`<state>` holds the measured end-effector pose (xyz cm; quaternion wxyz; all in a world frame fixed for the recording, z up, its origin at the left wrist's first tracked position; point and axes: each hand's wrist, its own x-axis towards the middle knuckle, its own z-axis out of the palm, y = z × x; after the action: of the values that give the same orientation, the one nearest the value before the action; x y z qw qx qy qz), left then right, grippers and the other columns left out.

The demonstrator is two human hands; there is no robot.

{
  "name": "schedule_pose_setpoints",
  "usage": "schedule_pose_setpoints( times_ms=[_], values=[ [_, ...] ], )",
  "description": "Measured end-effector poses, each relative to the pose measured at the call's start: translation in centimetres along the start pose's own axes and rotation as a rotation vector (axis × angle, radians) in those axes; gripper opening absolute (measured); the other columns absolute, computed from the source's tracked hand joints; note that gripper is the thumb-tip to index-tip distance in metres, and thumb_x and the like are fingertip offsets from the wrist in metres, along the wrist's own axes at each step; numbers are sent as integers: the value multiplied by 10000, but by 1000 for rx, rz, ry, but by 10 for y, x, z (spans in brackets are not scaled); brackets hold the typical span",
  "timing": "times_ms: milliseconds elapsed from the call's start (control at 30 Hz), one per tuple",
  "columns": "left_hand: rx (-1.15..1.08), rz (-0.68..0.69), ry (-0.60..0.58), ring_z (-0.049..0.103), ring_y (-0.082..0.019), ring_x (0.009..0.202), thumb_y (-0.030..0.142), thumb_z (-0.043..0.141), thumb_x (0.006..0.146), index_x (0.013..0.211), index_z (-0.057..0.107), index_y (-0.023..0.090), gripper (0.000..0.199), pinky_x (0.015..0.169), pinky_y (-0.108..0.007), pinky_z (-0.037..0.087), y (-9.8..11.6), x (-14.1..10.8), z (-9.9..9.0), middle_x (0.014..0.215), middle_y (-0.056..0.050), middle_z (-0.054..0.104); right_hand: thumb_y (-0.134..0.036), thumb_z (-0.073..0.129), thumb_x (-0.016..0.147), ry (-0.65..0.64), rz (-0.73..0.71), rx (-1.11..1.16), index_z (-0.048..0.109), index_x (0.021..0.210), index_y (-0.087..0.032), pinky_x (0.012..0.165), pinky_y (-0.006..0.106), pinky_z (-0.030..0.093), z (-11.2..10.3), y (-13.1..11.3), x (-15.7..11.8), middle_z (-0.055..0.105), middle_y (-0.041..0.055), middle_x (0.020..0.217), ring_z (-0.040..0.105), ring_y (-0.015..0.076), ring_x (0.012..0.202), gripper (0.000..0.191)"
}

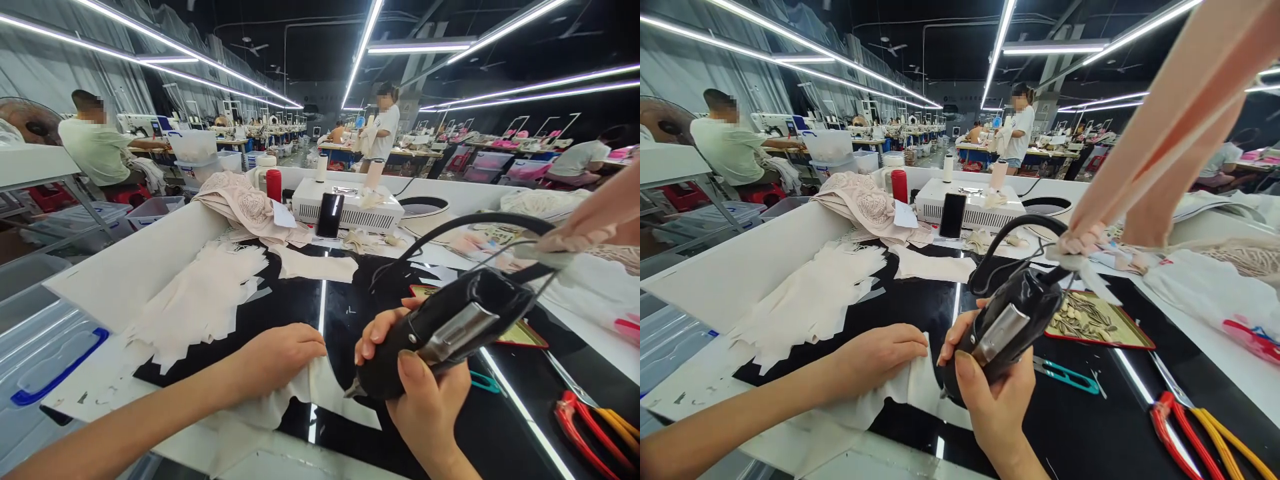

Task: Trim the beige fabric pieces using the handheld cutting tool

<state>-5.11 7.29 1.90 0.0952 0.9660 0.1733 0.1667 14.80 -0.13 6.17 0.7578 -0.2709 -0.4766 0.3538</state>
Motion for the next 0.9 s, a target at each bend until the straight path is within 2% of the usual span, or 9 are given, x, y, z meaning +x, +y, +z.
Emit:
schedule_pose_setpoints(
  times_ms=[133,300,533,767,900],
  values=[
    [20,31,-9,697,-203,1141,-9,543,992,1151,684,133,256,1020,-302,608,-9,5,10,1193,-93,721,-371,759,947,-26,-7,-19,606,1241,-291,535,311,600,-8,-4,-8,659,-3,837,652,163,647,341],
    [8,36,10,691,-189,1122,43,491,1051,1148,684,140,237,1033,-302,599,-11,-1,8,1185,-81,716,-417,754,940,-24,-13,-57,601,1263,-298,534,318,601,-14,-7,-13,650,-6,830,642,168,648,377],
    [6,68,51,700,-195,1168,89,514,1070,1246,669,147,241,1041,-291,598,-12,-10,8,1261,-87,719,-454,812,873,38,-20,-75,619,1179,-274,454,299,579,-6,-12,-3,649,-22,751,614,162,564,404],
    [71,87,45,681,-213,1198,37,489,1052,1302,631,130,302,1059,-310,589,-6,-14,7,1287,-97,708,-394,820,846,115,-68,-67,618,1136,-265,463,288,572,11,10,27,659,-35,749,616,152,560,377],
    [73,78,82,681,-213,1168,35,491,1050,1253,646,133,274,1032,-296,589,-5,-12,11,1235,-87,714,-326,798,835,155,-55,-55,607,1136,-263,477,288,568,19,27,41,664,-41,738,604,144,558,362]
  ],
)
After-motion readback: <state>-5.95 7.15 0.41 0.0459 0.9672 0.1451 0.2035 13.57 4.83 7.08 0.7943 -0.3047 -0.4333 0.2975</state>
